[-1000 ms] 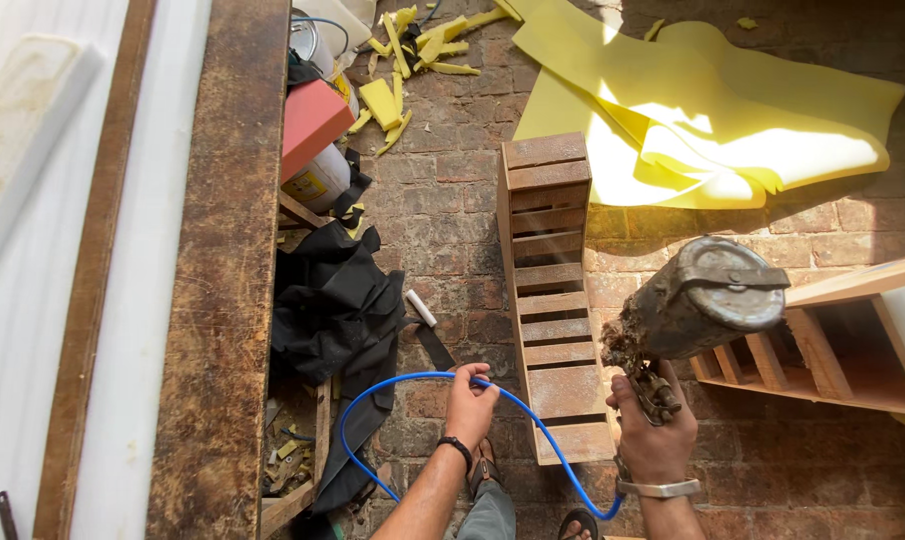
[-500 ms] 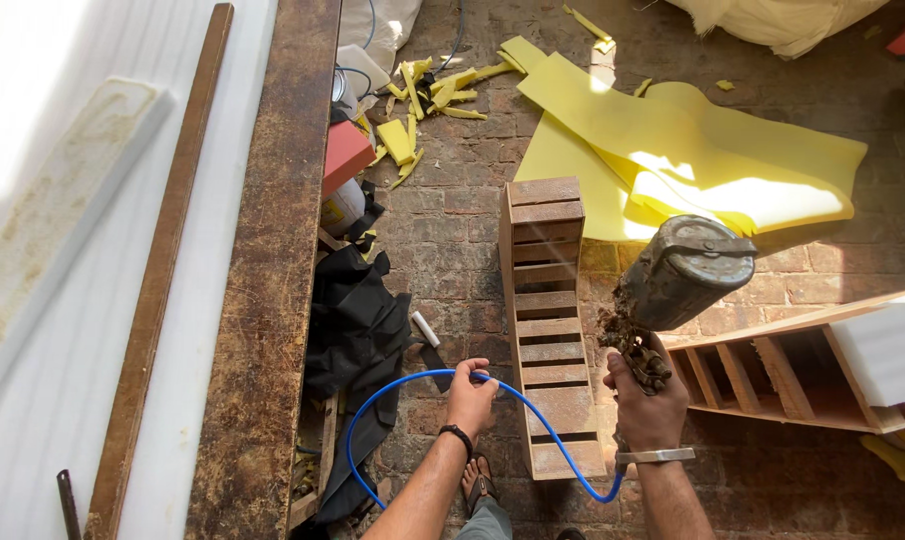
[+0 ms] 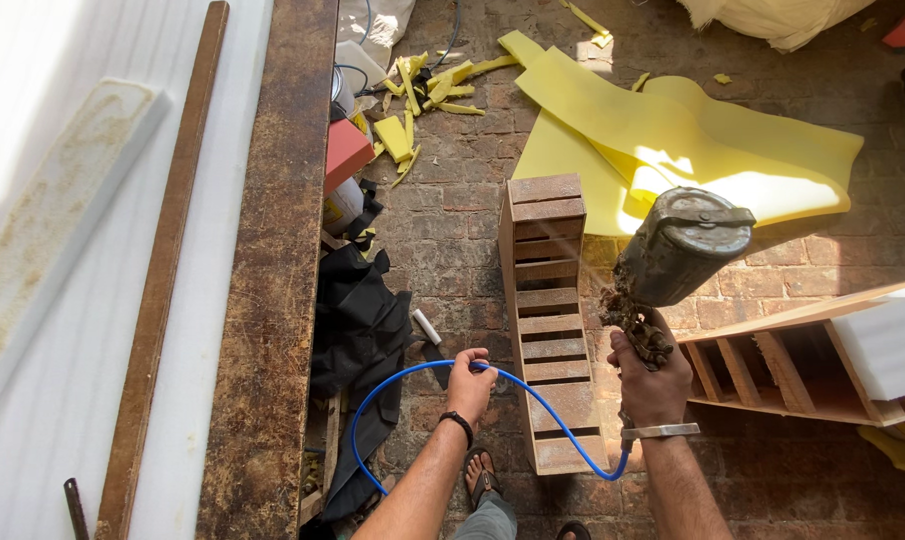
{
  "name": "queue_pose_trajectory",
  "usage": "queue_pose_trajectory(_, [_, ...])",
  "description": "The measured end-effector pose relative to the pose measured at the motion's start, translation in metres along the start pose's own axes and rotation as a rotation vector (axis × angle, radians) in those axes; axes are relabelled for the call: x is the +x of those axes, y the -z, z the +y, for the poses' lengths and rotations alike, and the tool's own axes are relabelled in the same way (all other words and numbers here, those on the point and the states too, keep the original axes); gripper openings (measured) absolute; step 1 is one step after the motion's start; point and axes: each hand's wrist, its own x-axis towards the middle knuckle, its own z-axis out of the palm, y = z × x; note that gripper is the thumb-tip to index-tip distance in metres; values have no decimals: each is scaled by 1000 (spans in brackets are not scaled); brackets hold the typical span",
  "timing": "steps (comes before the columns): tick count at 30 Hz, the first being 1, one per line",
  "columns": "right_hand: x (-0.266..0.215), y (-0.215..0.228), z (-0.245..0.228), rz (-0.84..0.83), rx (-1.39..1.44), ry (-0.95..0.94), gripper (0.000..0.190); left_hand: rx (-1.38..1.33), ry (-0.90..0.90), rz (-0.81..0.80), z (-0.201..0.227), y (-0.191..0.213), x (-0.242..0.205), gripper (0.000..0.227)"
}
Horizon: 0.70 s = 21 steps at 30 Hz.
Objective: The person cuts a white foam sheet to fit a curved wooden frame using a hand saw, then sands the frame's edges with a sanding block. Finally, the person uses a pneumatic spray gun to apply a finish to the wooden frame.
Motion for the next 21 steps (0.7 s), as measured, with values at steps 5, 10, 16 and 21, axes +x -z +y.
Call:
queue_pose_trajectory(5, [-3, 0, 1, 48, 19, -34, 57, 2, 5, 3, -4, -2, 6, 42])
queue_pose_trajectory(10, [-5, 9, 6, 94, 38, -41, 56, 17, 2, -11, -10, -3, 9, 41])
queue_pose_trajectory(16, [-9, 22, 18, 90, -30, -72, 40, 27, 13, -21, -17, -9, 7, 41])
queue_pose_trajectory(21, [-13, 27, 20, 123, 57, 31, 52, 16, 4, -33, -23, -14, 7, 41])
